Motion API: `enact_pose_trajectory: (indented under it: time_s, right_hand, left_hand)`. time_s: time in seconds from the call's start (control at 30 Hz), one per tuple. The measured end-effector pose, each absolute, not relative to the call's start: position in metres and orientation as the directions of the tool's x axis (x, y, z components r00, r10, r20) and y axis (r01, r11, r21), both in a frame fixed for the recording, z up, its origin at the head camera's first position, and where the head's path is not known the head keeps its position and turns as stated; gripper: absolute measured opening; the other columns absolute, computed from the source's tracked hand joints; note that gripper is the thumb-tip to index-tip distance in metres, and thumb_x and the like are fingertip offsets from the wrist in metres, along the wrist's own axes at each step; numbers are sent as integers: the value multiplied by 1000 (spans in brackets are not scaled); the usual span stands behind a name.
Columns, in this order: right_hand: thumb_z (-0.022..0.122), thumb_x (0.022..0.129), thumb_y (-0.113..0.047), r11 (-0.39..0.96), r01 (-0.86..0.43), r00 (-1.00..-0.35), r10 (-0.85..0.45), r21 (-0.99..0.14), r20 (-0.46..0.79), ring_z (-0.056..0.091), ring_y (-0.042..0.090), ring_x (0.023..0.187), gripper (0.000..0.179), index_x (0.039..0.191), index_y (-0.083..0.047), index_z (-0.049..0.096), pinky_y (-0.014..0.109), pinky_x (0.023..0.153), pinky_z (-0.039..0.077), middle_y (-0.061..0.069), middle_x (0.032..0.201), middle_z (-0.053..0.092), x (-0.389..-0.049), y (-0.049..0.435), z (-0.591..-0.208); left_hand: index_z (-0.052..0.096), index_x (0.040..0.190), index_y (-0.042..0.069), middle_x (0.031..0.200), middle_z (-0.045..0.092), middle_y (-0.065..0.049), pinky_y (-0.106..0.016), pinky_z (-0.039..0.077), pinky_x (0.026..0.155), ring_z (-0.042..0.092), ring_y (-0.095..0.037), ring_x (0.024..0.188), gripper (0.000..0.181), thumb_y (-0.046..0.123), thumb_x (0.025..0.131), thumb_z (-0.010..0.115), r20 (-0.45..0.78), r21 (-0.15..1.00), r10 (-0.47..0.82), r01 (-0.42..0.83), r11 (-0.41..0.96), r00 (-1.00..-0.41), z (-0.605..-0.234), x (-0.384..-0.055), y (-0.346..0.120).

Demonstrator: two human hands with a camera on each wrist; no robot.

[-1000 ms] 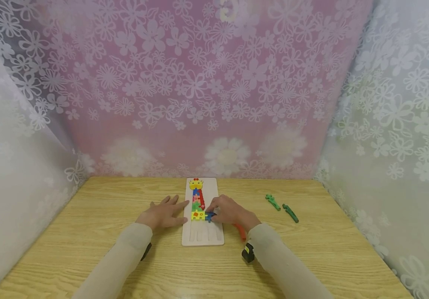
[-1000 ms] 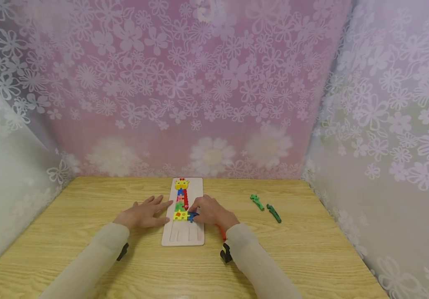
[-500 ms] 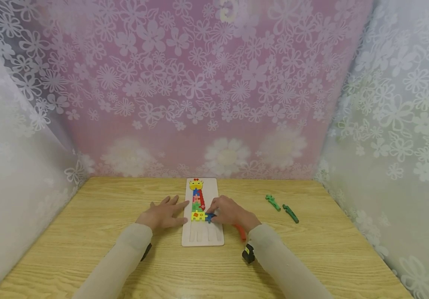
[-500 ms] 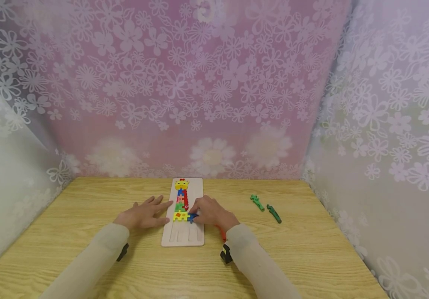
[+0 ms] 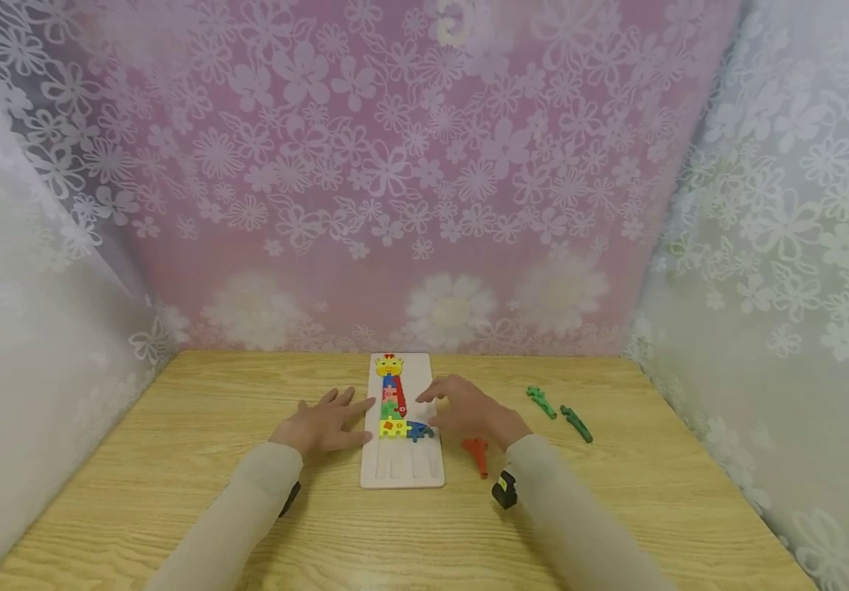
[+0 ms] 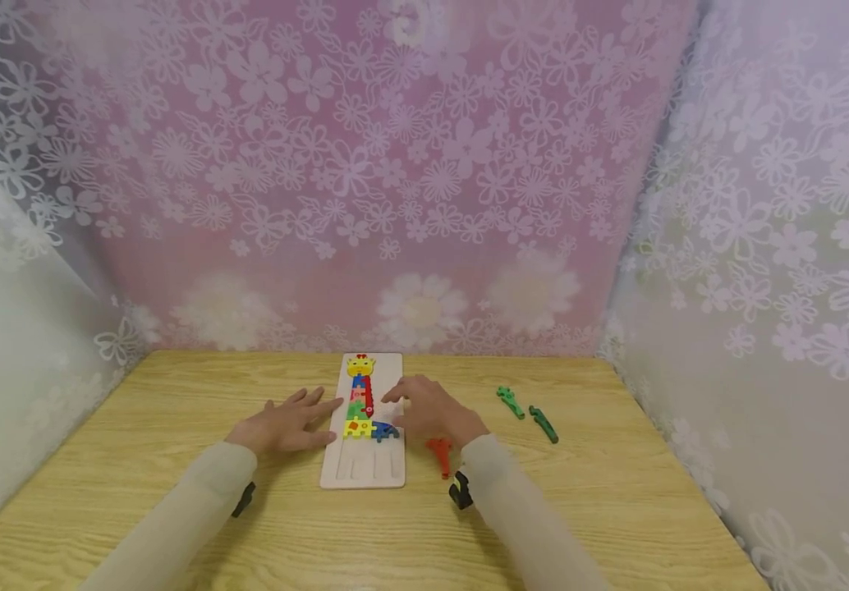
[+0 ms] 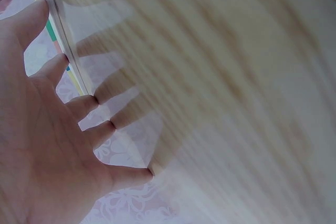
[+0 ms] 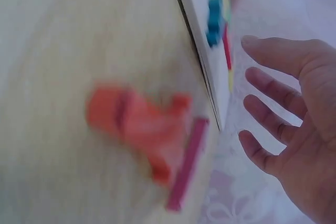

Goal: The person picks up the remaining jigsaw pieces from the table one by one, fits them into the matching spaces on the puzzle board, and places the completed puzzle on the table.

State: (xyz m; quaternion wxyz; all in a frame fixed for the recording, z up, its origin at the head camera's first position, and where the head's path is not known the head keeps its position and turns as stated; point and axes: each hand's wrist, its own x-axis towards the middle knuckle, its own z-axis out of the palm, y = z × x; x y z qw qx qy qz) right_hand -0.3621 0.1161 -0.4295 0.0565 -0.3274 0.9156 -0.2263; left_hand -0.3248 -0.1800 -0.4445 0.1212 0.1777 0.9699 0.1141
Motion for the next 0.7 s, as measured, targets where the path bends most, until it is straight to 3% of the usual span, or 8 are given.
enact_pose_trajectory:
  time_s: [0.1,0.27,0.43,0.7]
  right_hand:
    - [73,95,-14,673,-603,-768,-635,-430,84,56,35,131,37,131,-11,72,58,110,47,10,136,67,-365,129,-423]
    - [74,95,-13,655,-666,-729,-674,-356,122,58,38,127,37,131,-7,71,60,108,47,14,134,67,-369,149,-422]
    - [71,97,-15,630,-704,-695,-706,-329,135,62,37,122,30,125,-5,74,59,108,49,14,128,72,-371,164,-423]
    - [68,93,-1,584,-767,-629,-766,-264,132,69,33,114,27,118,-6,78,56,106,51,10,119,77,-373,177,-426]
  left_hand:
    - [31,163,35,173,20,-13,-86,12,114,16,-45,160,73,66,100,50,-191,268,368,312,911,-910,-444,-324,-180]
    - [29,163,36,173,19,-13,-85,11,114,15,-45,160,74,67,100,49,-193,267,369,314,911,-909,-444,-323,-179]
    - [30,163,36,173,20,-13,-86,12,114,15,-45,160,74,68,99,49,-196,269,371,314,910,-908,-445,-322,-179]
    - [30,163,36,173,21,-13,-85,12,114,16,-45,160,74,68,99,50,-188,266,369,314,911,-910,-444,-323,-180]
